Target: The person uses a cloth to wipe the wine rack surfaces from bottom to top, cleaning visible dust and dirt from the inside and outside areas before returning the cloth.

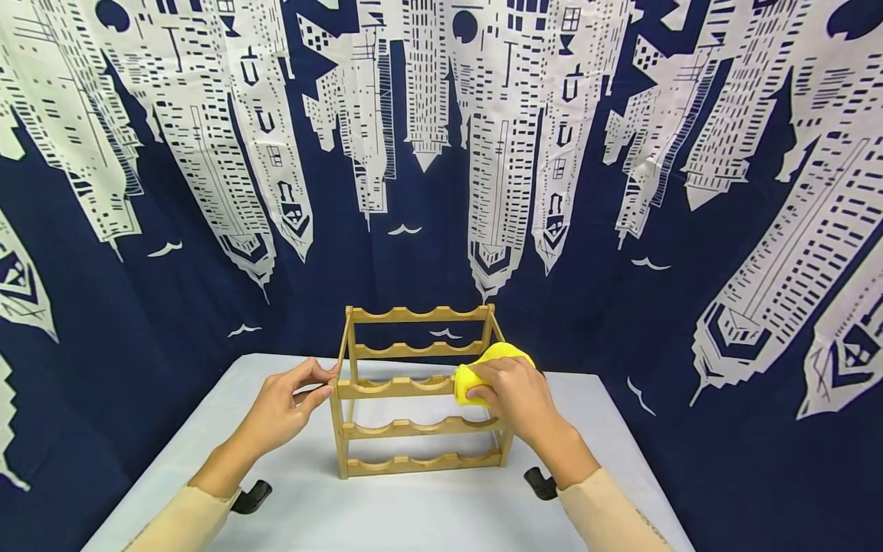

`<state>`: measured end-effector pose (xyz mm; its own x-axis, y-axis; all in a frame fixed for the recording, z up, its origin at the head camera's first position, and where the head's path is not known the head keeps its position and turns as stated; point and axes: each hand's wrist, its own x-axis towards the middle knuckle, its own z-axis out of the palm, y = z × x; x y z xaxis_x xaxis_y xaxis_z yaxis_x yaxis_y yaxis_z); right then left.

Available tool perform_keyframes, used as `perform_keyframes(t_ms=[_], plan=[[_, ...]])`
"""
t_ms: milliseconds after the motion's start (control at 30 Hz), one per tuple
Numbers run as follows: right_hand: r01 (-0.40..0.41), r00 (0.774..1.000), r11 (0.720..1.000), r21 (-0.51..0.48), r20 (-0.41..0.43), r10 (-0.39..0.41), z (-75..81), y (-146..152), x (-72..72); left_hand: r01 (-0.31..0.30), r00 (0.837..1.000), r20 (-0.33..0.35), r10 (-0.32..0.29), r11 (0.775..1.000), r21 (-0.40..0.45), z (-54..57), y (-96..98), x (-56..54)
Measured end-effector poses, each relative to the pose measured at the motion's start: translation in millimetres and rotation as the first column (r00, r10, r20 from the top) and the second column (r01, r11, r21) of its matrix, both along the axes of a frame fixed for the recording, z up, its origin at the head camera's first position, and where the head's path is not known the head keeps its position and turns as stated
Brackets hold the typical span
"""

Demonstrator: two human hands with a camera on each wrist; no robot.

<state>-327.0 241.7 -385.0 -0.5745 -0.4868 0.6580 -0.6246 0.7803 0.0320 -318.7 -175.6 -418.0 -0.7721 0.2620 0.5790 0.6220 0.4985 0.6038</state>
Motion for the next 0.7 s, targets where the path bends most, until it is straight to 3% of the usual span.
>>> perform_keyframes(t_ms=[167,333,533,700], plan=[[-0.088,0.996,0.990,-0.110,-0.024,0.085,-8.9,-33,-4.5,-0.006,1.000,-0.013,0.006,1.000,0.003,-2.2,0.9,0.4],[-0.157,0.988,0.980,-0.118,-0.016,0.156,-11.5,-67,-9.9,-0.007,1.000,-0.030,0.007,1.000,0.001,-2.0,4.0,-1.6],[-0.172,0.985,0.974,-0.148,-0.028,0.170,-11.3,-89,-8.6,-0.022,0.998,-0.056,0.021,0.999,-0.023,-1.7,6.7,-0.6],[-0.209,0.978,0.974,-0.084,-0.044,0.206,-7.5,-119,-5.3,-0.047,0.995,-0.091,0.041,0.997,-0.062,1.0,7.3,3.0]])
